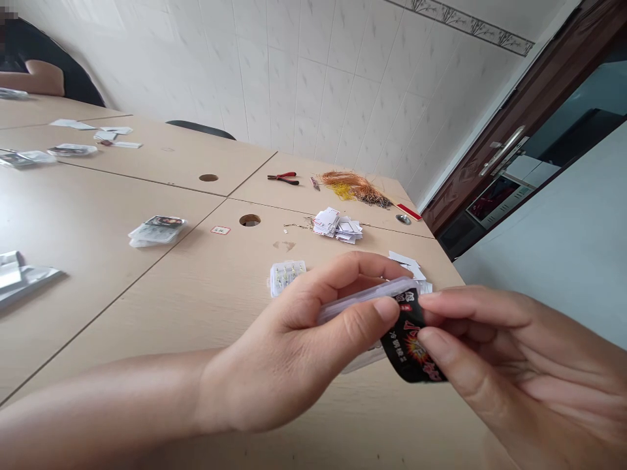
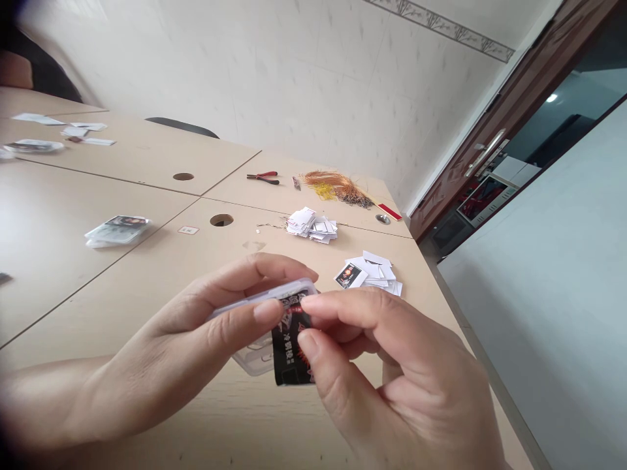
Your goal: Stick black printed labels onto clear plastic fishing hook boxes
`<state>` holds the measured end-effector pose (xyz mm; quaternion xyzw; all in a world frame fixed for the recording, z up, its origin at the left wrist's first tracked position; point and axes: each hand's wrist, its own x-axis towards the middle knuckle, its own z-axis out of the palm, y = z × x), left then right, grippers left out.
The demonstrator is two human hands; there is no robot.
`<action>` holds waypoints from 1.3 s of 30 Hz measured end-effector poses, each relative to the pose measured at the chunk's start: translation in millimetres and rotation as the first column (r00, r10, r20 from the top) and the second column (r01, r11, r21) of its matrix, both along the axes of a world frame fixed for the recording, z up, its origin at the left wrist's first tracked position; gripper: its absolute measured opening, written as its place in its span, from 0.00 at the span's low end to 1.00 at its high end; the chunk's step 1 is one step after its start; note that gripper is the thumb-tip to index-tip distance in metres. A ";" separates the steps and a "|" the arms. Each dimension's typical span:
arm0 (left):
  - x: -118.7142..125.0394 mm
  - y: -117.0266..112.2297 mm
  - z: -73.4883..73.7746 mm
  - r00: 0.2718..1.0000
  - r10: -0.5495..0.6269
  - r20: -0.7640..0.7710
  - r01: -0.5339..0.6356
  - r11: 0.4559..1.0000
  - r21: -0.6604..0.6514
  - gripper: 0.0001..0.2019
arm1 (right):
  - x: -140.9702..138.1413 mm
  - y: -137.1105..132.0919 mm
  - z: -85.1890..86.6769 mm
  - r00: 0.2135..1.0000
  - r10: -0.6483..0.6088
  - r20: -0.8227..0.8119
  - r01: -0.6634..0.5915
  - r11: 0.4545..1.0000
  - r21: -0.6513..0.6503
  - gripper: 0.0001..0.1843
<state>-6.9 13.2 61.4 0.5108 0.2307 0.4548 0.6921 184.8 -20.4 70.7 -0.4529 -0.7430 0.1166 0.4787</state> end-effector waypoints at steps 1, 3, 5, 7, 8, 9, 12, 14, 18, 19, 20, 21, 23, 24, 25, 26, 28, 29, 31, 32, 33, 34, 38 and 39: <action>0.3 -0.4 -0.4 1.000 0.003 0.008 -0.003 1.000 -0.016 0.04 | 0.6 0.1 0.1 1.000 0.005 -0.008 -0.005 1.000 -0.009 0.15; 1.3 -0.8 -1.3 1.000 0.009 0.015 -0.009 1.000 -0.022 0.04 | 1.7 1.4 0.7 1.000 0.004 -0.012 -0.004 1.000 -0.012 0.16; 2.1 -0.6 -1.9 1.000 0.011 0.016 -0.011 1.000 -0.012 0.04 | 1.3 2.7 1.4 1.000 -0.004 -0.020 0.004 1.000 -0.012 0.15; 2.3 0.2 -2.1 1.000 0.019 0.015 -0.019 1.000 0.006 0.04 | -1.4 2.5 1.5 1.000 -0.005 -0.027 0.005 1.000 -0.015 0.14; 1.9 0.6 -2.2 1.000 0.026 0.007 -0.026 1.000 0.016 0.04 | -3.6 1.5 1.4 0.999 -0.007 -0.034 0.006 1.000 -0.022 0.14; 1.3 1.0 -2.2 0.999 0.033 -0.004 -0.032 0.999 0.034 0.04 | -6.1 0.2 1.1 0.999 -0.021 -0.050 0.020 1.000 -0.022 0.13; -1.2 1.5 -2.8 0.998 0.050 -0.036 -0.046 0.992 0.116 0.05 | -11.6 -3.3 0.8 0.984 -0.118 -0.130 0.116 0.993 -0.018 0.09; -2.0 1.3 -3.3 0.998 0.054 -0.045 -0.046 0.985 0.164 0.06 | -11.2 -2.8 1.8 0.989 -0.109 -0.100 0.111 0.994 0.008 0.10; -0.8 0.7 -3.2 0.996 0.064 -0.058 -0.053 0.983 0.174 0.06 | -5.1 3.0 4.4 0.997 0.041 0.060 -0.046 0.996 0.081 0.18; -0.2 0.7 -2.9 0.996 0.063 -0.056 -0.053 0.984 0.168 0.06 | -4.4 4.1 4.3 0.997 0.046 0.063 -0.052 0.995 0.090 0.19; 0.1 0.7 -2.7 0.997 0.059 -0.052 -0.049 0.986 0.161 0.06 | -4.1 4.8 4.0 0.997 0.049 0.065 -0.055 0.994 0.090 0.19; 0.4 0.7 -2.4 0.998 0.049 -0.045 -0.041 0.986 0.159 0.06 | -4.2 4.9 3.3 0.997 0.047 0.067 -0.053 0.995 0.087 0.19; 0.1 0.6 -2.2 0.999 0.027 -0.034 -0.021 0.989 0.144 0.06 | -4.7 3.7 1.8 0.997 0.034 0.065 -0.040 0.995 0.086 0.18; -0.3 0.5 -2.3 0.999 0.014 -0.037 -0.009 0.992 0.129 0.06 | -4.6 2.5 1.3 0.998 0.026 0.063 -0.031 0.996 0.083 0.17; -0.9 0.3 -2.6 0.999 0.002 -0.044 0.003 0.994 0.107 0.07 | -4.3 1.0 1.1 0.998 0.022 0.060 -0.027 0.996 0.087 0.17; -1.6 0.2 -3.0 0.999 -0.010 -0.049 0.014 0.997 0.074 0.07 | -3.8 -0.5 1.2 0.998 0.020 0.060 -0.025 0.996 0.087 0.17; -2.9 0.4 -4.7 0.998 -0.039 -0.042 0.039 0.999 0.001 0.08 | -2.8 -3.3 2.0 0.998 0.016 0.063 -0.022 0.996 0.086 0.18; -3.5 0.8 -5.8 0.998 -0.057 -0.028 0.056 0.998 -0.032 0.07 | -2.7 -4.3 2.4 0.998 0.016 0.065 -0.022 0.996 0.090 0.18; -4.4 2.4 -8.3 0.995 -0.098 0.010 0.099 0.991 -0.091 0.07 | -3.8 -5.3 2.7 0.998 0.003 0.062 -0.009 0.996 0.090 0.17; -4.6 3.4 -9.4 0.993 -0.119 0.025 0.121 0.986 -0.115 0.07 | -4.7 -5.3 2.6 0.999 -0.031 0.036 0.028 0.996 0.087 0.15; -4.7 4.5 -10.2 0.990 -0.137 0.036 0.140 0.981 -0.133 0.07 | -5.5 -4.9 2.4 0.998 -0.059 0.009 0.058 0.995 0.084 0.14; -4.7 5.5 -10.7 0.988 -0.151 0.043 0.156 0.977 -0.148 0.07 | -5.9 -4.3 2.3 0.993 -0.112 -0.032 0.114 0.991 0.070 0.13; -3.5 6.8 -9.4 0.987 -0.159 0.033 0.162 0.974 -0.158 0.07 | -1.9 -0.7 3.6 0.996 -0.002 0.086 -0.004 0.997 0.072 0.15; -3.1 6.3 -8.5 0.989 -0.148 0.018 0.149 0.978 -0.149 0.06 | -0.3 0.1 4.4 0.995 0.012 0.102 -0.020 0.997 0.070 0.15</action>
